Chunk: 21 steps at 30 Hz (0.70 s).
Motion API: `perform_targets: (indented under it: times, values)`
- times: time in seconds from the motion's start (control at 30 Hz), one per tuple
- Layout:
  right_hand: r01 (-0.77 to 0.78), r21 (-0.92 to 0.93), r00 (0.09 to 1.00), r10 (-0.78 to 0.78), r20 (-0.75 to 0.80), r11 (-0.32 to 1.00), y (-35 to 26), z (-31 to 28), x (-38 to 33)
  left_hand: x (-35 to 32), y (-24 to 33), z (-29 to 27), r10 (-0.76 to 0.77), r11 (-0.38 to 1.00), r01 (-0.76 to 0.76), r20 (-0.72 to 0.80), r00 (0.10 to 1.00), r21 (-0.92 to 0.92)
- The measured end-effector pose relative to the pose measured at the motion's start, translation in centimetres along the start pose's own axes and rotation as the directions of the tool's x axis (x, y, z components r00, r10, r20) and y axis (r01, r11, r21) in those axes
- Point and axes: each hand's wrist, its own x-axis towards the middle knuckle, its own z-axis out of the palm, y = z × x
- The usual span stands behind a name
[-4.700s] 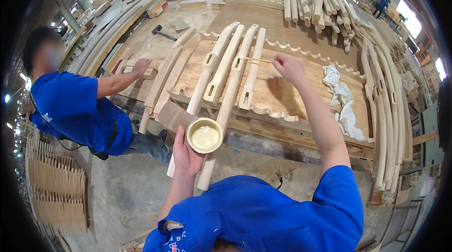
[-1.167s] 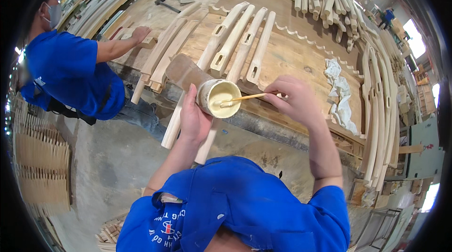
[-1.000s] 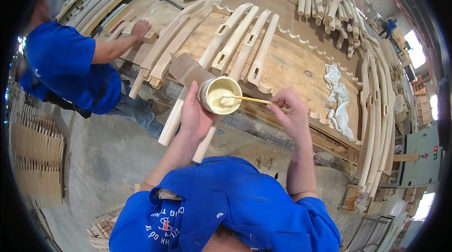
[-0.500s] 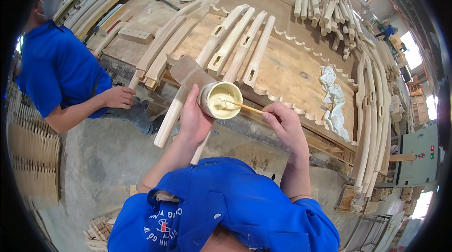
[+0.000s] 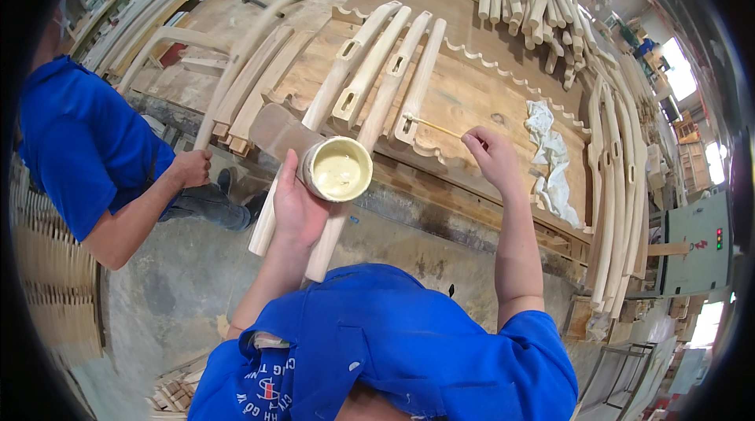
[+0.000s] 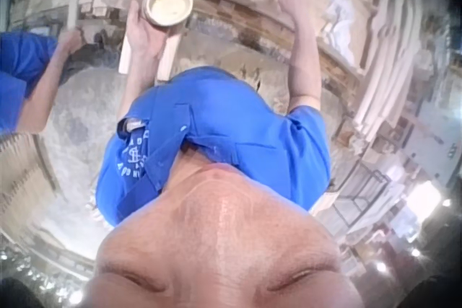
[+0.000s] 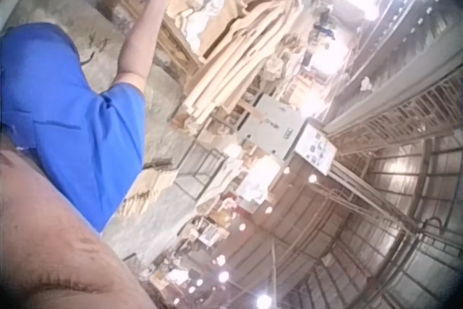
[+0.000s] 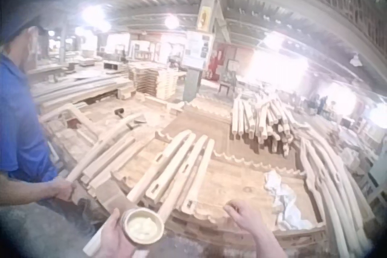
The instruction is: The person applies glue to the slots of several wooden chair legs using a small brush and a container of adhesive. They then pick up and move the legs around the workbench, occasionally using a pneumatic nail gun to fasten pieces together.
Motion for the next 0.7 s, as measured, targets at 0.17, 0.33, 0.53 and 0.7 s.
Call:
perform_targets:
  times: [0.17, 0.33, 0.53, 0.7]
  values:
    - [0.084, -0.082, 0.994, -0.089, -0.060, 0.993, -0.2, 0.4, 1.0, 0.0, 0.3, -0.2, -0.029, 0.999, 0.029, -0.020, 0.999, -0.019]
    - [0.194, -0.103, 0.977, -0.201, -0.065, 0.975, -0.1, 0.1, 1.1, -0.1, 0.4, -0.2, -0.032, 0.999, 0.032, -0.003, 0.999, -0.033]
    - [0.183, -0.170, 0.975, -0.201, -0.094, 0.968, 0.1, -0.2, 1.5, 0.0, 0.4, -0.6, -0.038, 0.998, 0.039, 0.016, 0.999, -0.042]
    - [0.228, -0.175, 0.969, -0.240, -0.054, 0.958, -0.2, -0.1, 1.1, -0.2, 0.3, -0.8, -0.043, 0.997, 0.045, 0.039, 0.998, -0.059]
